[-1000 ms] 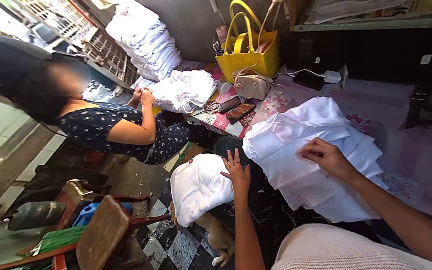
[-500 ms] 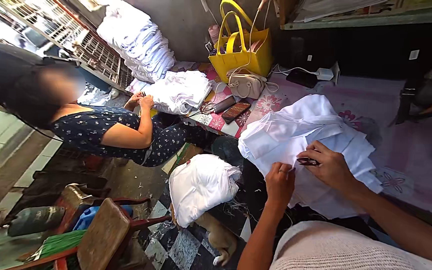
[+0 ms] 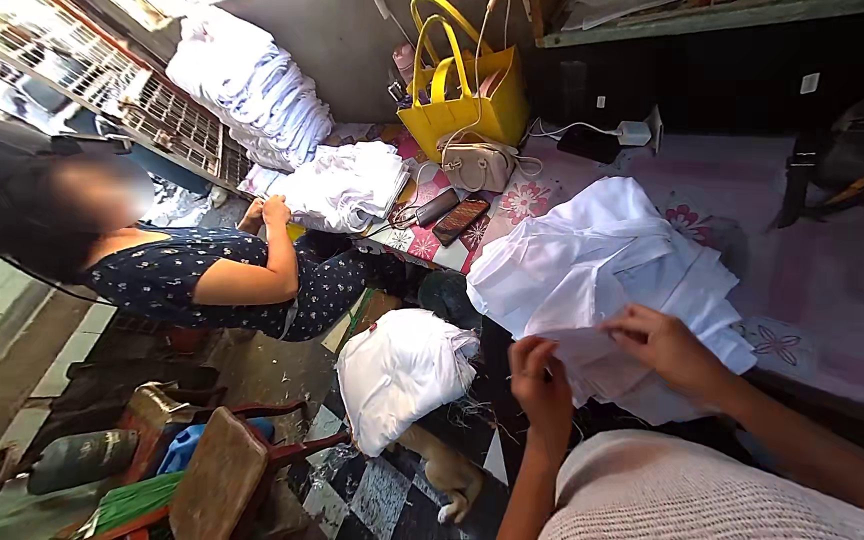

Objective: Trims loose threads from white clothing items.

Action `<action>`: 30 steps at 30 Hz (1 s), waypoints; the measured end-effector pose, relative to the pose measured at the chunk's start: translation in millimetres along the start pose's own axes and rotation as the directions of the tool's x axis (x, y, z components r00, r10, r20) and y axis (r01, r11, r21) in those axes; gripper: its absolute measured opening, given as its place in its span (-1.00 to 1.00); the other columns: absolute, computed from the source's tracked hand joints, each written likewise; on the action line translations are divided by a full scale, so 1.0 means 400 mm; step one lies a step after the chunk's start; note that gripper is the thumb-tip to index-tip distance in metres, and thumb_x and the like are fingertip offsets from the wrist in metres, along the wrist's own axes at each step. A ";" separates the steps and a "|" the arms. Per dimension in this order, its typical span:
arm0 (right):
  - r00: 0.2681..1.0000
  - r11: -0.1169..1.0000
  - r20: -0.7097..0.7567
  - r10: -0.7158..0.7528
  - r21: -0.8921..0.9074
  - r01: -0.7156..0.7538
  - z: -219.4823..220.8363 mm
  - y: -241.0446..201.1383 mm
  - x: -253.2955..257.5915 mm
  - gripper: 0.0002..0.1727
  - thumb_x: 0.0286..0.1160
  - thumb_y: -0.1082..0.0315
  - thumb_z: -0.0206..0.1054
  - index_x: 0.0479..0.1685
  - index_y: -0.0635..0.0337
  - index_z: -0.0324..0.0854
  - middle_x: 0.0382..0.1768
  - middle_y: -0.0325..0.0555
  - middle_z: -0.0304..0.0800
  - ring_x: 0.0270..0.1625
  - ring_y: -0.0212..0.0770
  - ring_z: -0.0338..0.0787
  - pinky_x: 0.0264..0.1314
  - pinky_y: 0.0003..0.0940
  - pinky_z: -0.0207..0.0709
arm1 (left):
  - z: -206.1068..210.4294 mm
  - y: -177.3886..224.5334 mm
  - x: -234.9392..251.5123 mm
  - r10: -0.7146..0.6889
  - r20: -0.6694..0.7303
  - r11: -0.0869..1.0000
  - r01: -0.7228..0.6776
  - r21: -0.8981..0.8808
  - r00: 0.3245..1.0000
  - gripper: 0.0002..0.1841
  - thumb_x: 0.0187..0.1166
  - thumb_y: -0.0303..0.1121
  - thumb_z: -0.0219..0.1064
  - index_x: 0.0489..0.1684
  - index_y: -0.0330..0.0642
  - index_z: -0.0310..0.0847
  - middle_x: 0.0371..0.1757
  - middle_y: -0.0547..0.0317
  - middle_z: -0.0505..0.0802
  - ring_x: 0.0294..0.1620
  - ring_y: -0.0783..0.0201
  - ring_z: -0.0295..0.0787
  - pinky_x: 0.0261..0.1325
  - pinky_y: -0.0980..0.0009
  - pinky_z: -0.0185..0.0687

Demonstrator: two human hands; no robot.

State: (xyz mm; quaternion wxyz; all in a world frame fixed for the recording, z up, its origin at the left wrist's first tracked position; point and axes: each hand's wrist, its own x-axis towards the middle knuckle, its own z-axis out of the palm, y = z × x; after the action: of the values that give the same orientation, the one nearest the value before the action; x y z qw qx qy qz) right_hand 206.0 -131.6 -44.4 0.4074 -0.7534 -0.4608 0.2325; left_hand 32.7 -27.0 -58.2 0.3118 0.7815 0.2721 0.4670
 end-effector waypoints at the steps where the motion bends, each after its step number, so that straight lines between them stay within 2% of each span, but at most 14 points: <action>1: 0.996 0.999 -0.068 0.053 0.004 -0.053 -0.008 -0.007 0.026 -0.76 0.61 0.43 0.28 -0.01 0.37 0.82 -0.13 0.28 0.77 -0.16 0.15 0.79 -0.02 0.12 0.66 | 0.020 0.014 -0.002 -0.003 0.080 0.994 0.011 -0.105 0.997 -0.84 0.33 -0.70 0.29 -0.24 -0.51 0.77 -0.04 -0.20 0.83 0.02 0.27 0.82 0.13 0.47 0.76; 3: 0.976 0.978 -0.060 0.209 0.016 -0.208 -0.010 -0.004 0.080 -0.66 0.72 0.30 0.23 0.01 0.49 0.73 -0.14 0.33 0.78 -0.09 0.20 0.77 0.09 0.16 0.57 | 0.065 0.001 0.003 -0.055 0.217 0.978 0.096 -0.185 0.975 -0.81 0.35 -0.73 0.27 -0.17 -0.58 0.76 -0.02 -0.29 0.82 -0.02 0.19 0.86 0.09 0.38 0.81; 4: 0.958 0.957 0.005 0.287 0.035 -0.287 -0.008 0.002 0.101 -0.62 0.74 0.24 0.24 0.01 0.51 0.69 -0.20 0.31 0.75 -0.13 0.15 0.72 0.06 0.13 0.52 | 0.084 -0.016 0.010 -0.087 0.248 0.983 0.123 -0.134 0.965 -0.80 0.38 -0.72 0.27 -0.14 -0.60 0.76 -0.01 -0.34 0.83 -0.01 0.10 0.86 0.11 0.32 0.81; 7: 0.896 0.894 0.194 0.399 0.136 -0.427 0.019 0.026 0.124 -0.64 0.63 0.18 0.40 -0.14 0.41 0.66 -0.43 -0.04 0.55 -0.43 -0.23 0.46 -0.26 -0.20 0.41 | 0.114 -0.066 0.024 -0.170 0.271 0.984 0.176 0.002 0.947 -0.81 0.48 -0.60 0.36 -0.11 -0.61 0.77 -0.01 -0.40 0.84 0.00 -0.05 0.87 0.16 0.19 0.80; 9: 0.887 0.859 0.199 0.416 0.232 -0.456 0.037 0.028 0.118 -0.75 0.56 0.29 0.46 -0.24 0.35 0.65 -0.51 -0.20 0.46 -0.52 -0.38 0.36 -0.38 -0.36 0.31 | 0.123 -0.059 0.032 -0.197 0.270 0.980 0.201 0.014 0.942 -0.75 0.46 -0.51 0.45 -0.07 -0.61 0.76 0.00 -0.41 0.82 -0.04 -0.04 0.87 0.13 0.21 0.81; 11: 0.889 0.839 0.184 0.420 0.296 -0.457 0.046 0.030 0.109 -0.82 0.52 0.36 0.46 -0.24 0.35 0.67 -0.53 -0.24 0.48 -0.55 -0.45 0.35 -0.43 -0.45 0.29 | 0.135 -0.056 0.033 -0.209 0.232 0.978 0.210 0.020 0.950 -0.77 0.41 -0.51 0.51 -0.13 -0.57 0.80 -0.05 -0.38 0.83 -0.13 0.02 0.86 0.03 0.25 0.81; 13: 0.901 0.847 0.181 0.395 0.306 -0.433 0.047 0.037 0.106 -0.83 0.51 0.37 0.47 -0.23 0.33 0.69 -0.52 -0.24 0.51 -0.53 -0.45 0.37 -0.41 -0.45 0.30 | 0.134 -0.072 0.041 -0.277 0.201 0.953 0.295 -0.065 0.940 -0.90 0.41 -0.57 0.48 -0.28 -0.47 0.85 -0.13 -0.21 0.87 -0.15 0.21 0.85 0.02 0.38 0.78; 16: 0.914 0.878 0.178 0.364 0.262 -0.400 0.037 0.045 0.097 -0.81 0.52 0.34 0.47 -0.20 0.34 0.71 -0.49 -0.20 0.55 -0.47 -0.41 0.42 -0.33 -0.39 0.34 | 0.103 -0.073 0.057 -0.462 0.325 0.800 0.546 -0.250 0.825 -0.91 0.48 -0.57 0.42 -0.30 -0.44 0.83 -0.16 0.00 0.88 -0.21 0.44 0.80 -0.05 0.52 0.75; 18: 0.925 0.904 0.169 0.340 0.213 -0.371 0.035 0.040 0.095 -0.80 0.53 0.33 0.46 -0.22 0.35 0.70 -0.50 -0.17 0.53 -0.44 -0.36 0.42 -0.28 -0.32 0.35 | 0.098 -0.069 0.063 -0.474 0.371 0.766 0.581 -0.273 0.799 -0.89 0.51 -0.57 0.40 -0.20 -0.47 0.81 -0.17 0.00 0.88 -0.27 0.45 0.80 -0.09 0.51 0.78; 21: 0.955 0.952 0.151 0.257 0.133 -0.277 0.039 0.028 0.089 -0.71 0.66 0.27 0.34 -0.25 0.41 0.68 -0.49 -0.05 0.56 -0.40 -0.23 0.50 -0.23 -0.19 0.39 | 0.111 -0.067 0.059 -0.421 0.335 0.836 0.504 -0.216 0.843 -0.88 0.50 -0.57 0.41 -0.19 -0.50 0.79 -0.26 -0.03 0.87 -0.36 0.44 0.80 -0.15 0.50 0.79; 23: 0.962 0.958 0.150 0.229 0.138 -0.250 0.032 0.024 0.083 -0.54 0.82 0.13 0.14 -0.24 0.40 0.66 -0.52 -0.04 0.55 -0.43 -0.18 0.53 -0.26 -0.14 0.42 | 0.108 -0.070 0.056 -0.434 0.332 0.835 0.513 -0.201 0.837 -0.90 0.50 -0.58 0.39 -0.22 -0.50 0.78 -0.26 -0.02 0.89 -0.30 0.42 0.84 -0.08 0.47 0.81; 26: 0.910 0.839 0.280 0.305 0.373 -0.396 -0.008 0.002 0.064 -0.41 0.93 0.01 -0.23 -0.03 0.21 0.68 -0.59 -0.38 0.39 -0.60 -0.47 0.34 -0.49 -0.49 0.29 | 0.090 -0.066 0.057 -0.524 0.365 0.742 0.623 -0.247 0.770 -0.90 0.52 -0.58 0.35 -0.20 -0.49 0.74 -0.26 0.06 0.89 -0.24 0.44 0.83 0.01 0.46 0.78; 28: 0.849 0.716 0.426 0.313 0.481 -0.505 -0.035 -0.012 0.053 -0.48 0.94 0.08 -0.25 -0.04 0.16 0.63 -0.65 -0.46 0.29 -0.68 -0.51 0.27 -0.59 -0.57 0.22 | 0.082 -0.058 0.052 -0.560 0.381 0.677 0.671 -0.303 0.736 -0.90 0.53 -0.59 0.31 -0.19 -0.49 0.70 -0.24 0.07 0.87 -0.20 0.43 0.82 0.04 0.45 0.77; 30: 0.786 0.647 0.533 0.314 0.485 -0.588 -0.041 -0.016 0.047 -0.53 0.94 0.08 -0.22 -0.10 0.10 0.58 -0.68 -0.47 0.25 -0.72 -0.52 0.21 -0.64 -0.61 0.15 | 0.079 -0.049 0.049 -0.580 0.397 0.625 0.702 -0.343 0.711 -0.90 0.55 -0.59 0.28 -0.19 -0.49 0.68 -0.19 0.05 0.87 -0.15 0.39 0.83 0.08 0.40 0.78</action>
State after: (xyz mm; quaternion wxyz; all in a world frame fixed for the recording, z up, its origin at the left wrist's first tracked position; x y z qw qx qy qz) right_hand 223.6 -119.8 -29.3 0.4577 -0.5999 -0.2214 0.6177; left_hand 66.8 -7.3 -73.4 0.6693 0.5828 0.3713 0.2729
